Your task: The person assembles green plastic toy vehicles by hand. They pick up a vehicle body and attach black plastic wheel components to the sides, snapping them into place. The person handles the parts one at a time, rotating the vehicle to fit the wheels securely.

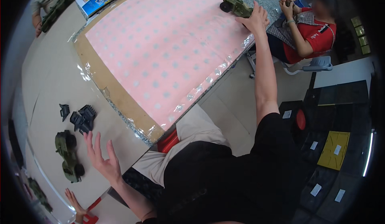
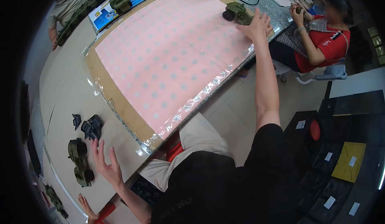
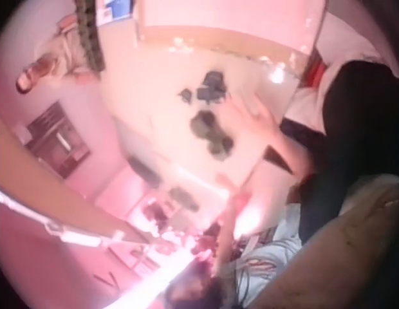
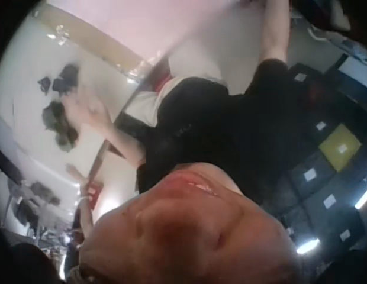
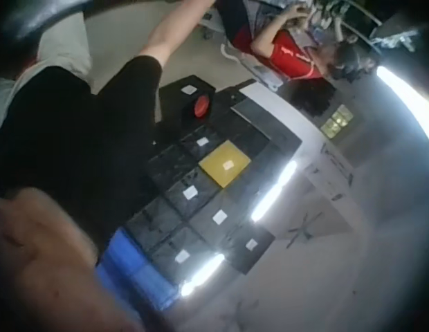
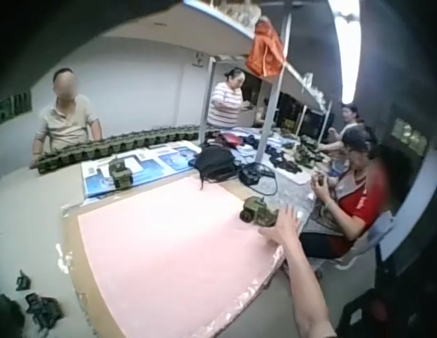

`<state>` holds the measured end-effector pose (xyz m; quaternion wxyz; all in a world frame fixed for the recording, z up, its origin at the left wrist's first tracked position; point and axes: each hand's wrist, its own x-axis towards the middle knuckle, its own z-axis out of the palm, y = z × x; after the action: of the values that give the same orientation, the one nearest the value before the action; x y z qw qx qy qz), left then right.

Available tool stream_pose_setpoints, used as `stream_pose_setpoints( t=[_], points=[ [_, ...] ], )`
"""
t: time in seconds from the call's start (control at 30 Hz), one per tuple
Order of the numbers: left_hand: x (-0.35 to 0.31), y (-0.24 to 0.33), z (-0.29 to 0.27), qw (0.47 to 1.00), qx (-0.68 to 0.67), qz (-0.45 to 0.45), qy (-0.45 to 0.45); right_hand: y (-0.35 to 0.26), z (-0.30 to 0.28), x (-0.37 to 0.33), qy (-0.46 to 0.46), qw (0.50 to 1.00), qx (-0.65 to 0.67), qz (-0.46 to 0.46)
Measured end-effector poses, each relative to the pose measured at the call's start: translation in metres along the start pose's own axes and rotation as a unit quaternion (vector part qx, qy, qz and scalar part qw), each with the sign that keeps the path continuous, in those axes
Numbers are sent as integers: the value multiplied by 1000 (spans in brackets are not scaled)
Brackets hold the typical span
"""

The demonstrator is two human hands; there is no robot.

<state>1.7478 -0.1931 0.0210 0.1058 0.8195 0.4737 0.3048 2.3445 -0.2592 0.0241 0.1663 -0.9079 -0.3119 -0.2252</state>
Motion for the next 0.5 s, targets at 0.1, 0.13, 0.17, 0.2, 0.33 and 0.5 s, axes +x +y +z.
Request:
stream_pose_setpoints(
  t=[0.1,0.13,0.17,0.2,0.33,0.5],
  points=[
    [-8,12,16,996,-76,-29,-40,61,31,38,-158,987,-41,-3],
    [-11,15,20,994,-87,-39,-49,64,31,42,-170,985,-20,0],
    [-14,18,24,992,-100,-48,-58,68,30,48,-181,984,-1,2],
    [-15,22,29,989,-122,-56,-64,73,28,52,-191,981,17,5],
    [-18,40,40,981,-173,-57,-70,30,-9,20,-156,978,120,-71],
    [-18,60,46,943,-316,-73,-78,-90,-87,-92,-174,901,344,-200]
  ],
)
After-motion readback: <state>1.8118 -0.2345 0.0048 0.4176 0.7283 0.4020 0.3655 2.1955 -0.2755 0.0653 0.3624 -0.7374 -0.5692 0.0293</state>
